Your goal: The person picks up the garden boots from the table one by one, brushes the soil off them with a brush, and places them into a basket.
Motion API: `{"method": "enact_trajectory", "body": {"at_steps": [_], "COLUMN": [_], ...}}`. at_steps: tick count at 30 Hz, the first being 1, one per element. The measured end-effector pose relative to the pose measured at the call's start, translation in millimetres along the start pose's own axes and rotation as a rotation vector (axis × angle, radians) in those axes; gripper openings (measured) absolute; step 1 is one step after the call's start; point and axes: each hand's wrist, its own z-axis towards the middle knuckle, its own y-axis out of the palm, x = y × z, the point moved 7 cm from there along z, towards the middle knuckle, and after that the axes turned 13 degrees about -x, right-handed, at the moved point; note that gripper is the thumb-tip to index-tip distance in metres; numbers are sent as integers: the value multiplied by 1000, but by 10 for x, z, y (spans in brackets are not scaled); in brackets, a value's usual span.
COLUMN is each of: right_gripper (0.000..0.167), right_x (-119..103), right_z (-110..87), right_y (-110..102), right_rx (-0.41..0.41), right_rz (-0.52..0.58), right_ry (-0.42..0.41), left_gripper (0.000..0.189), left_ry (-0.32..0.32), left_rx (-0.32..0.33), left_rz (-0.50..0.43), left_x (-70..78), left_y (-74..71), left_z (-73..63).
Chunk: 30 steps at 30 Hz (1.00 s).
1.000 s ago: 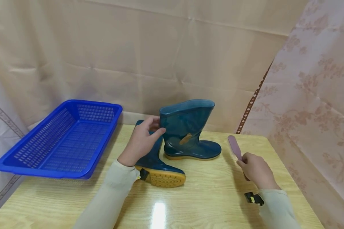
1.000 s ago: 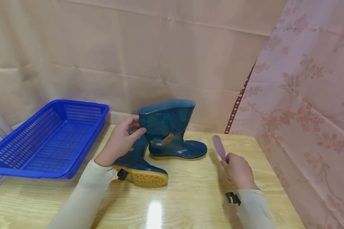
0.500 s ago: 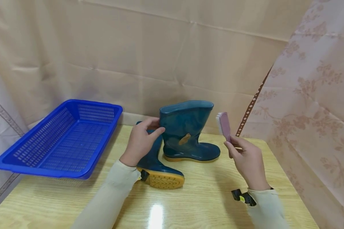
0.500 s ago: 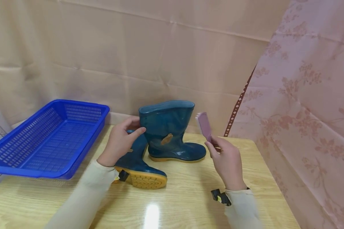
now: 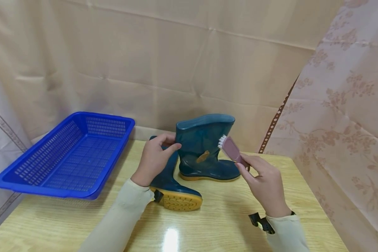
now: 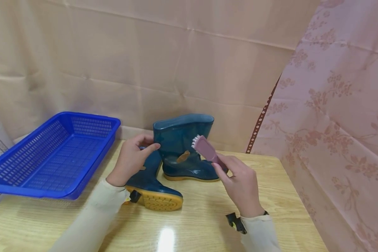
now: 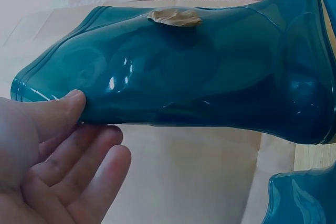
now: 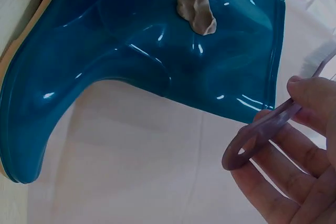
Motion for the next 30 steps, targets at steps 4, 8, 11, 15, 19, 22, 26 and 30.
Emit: {"method": "enact_trajectory", "body": {"at_steps": [4,8,11,15,19,22,26,30], "right_gripper": [36,37,36,34,31,26,25,27], "right_x": [26,37,51,66,115,173,203,162], "right_z": [-18,-32,-25,3,49,86,56,-19], "right_y": [28,55,73,80,125,167,181,140], "right_rx": [5,-2,-27,-56,-91,-123,-169,-198], "right_rz": [-22,-14,-4,-8,18,66,106,72], "right_ry": [0,-11,-2,22,66,107,121,101], "left_gripper": [21,25,27,28,31,35,39,43], "left_ry": [-13,-20,-23,-23,-32,-44,-62,-78], "left_rx": [-28,-53,-61,-65,-84,-115,-152,-164], "left_rz": [-19,-17,-8,1,23,58,84,77], "left_x": [-9,-6,-3,1,2,0,-9,-26], "left_y": [31,49,47,38,24,21,52,93], "left_z": [10,0,-8,2,1,3,-3,-17]}}
